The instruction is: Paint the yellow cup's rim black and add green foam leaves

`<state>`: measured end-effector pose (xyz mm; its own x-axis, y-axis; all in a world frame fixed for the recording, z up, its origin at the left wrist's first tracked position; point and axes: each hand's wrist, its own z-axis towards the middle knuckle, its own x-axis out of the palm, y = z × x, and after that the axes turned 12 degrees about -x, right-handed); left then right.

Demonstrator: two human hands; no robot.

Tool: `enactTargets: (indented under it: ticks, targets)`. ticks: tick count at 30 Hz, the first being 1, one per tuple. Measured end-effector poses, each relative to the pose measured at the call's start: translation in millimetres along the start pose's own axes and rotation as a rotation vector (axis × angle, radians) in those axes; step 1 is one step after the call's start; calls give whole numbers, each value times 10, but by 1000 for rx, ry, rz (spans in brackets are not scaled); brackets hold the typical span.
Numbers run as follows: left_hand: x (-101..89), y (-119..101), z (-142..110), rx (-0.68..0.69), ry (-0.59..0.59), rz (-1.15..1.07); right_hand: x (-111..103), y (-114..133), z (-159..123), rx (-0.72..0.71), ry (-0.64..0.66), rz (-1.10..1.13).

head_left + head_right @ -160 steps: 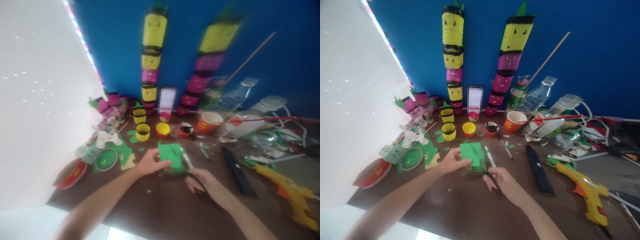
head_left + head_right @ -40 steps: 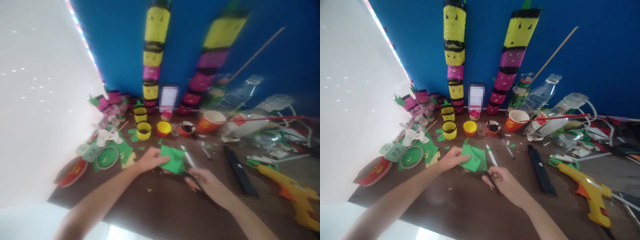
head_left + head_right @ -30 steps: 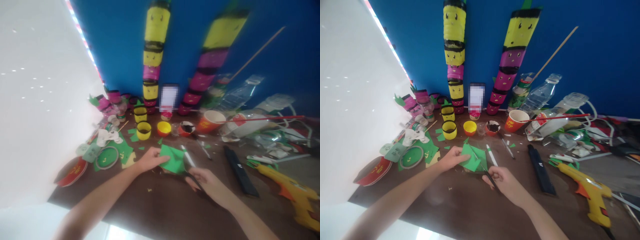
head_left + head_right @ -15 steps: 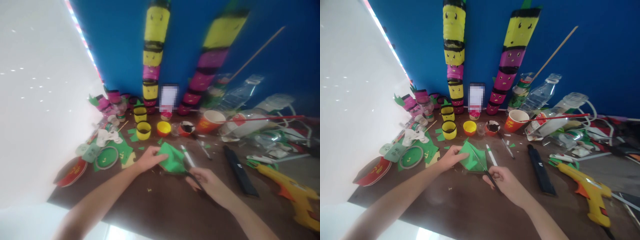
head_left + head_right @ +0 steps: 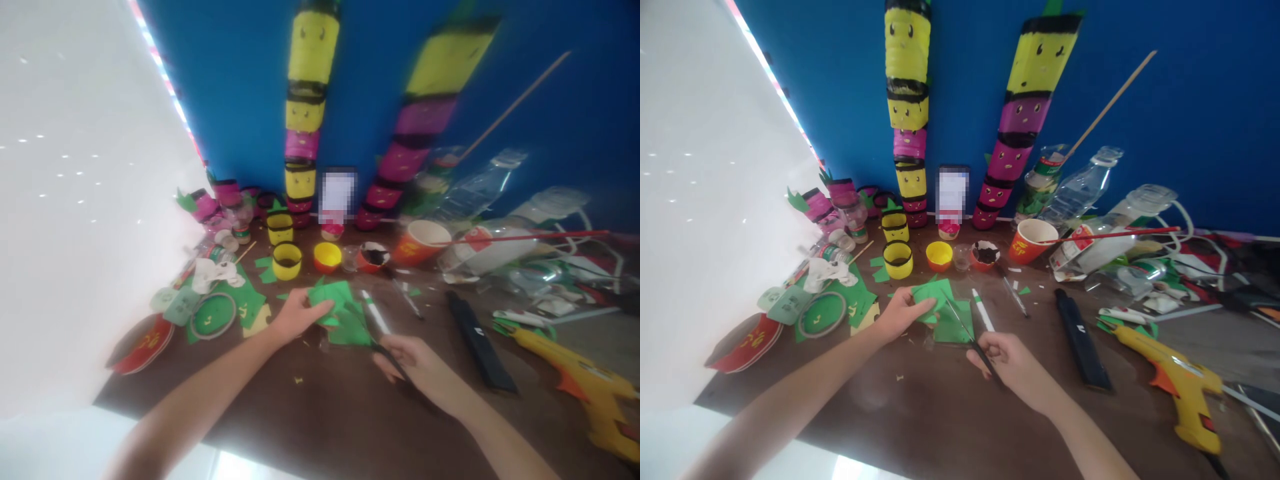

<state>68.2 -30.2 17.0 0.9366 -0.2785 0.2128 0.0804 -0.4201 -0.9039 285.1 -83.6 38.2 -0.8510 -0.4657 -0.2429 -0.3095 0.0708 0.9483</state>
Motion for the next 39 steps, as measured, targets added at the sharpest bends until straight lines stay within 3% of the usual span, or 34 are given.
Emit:
enactTargets:
  ticks: [8, 18, 39]
  targets:
    - [-20, 20, 0, -10, 49, 79, -4, 50, -10, 36, 14, -11]
    - [-56, 58, 12, -25, 19, 142, 3, 83, -1, 33, 21, -9]
    - [-2, 5, 20, 49, 13, -3, -9, 68, -7, 31, 47, -10]
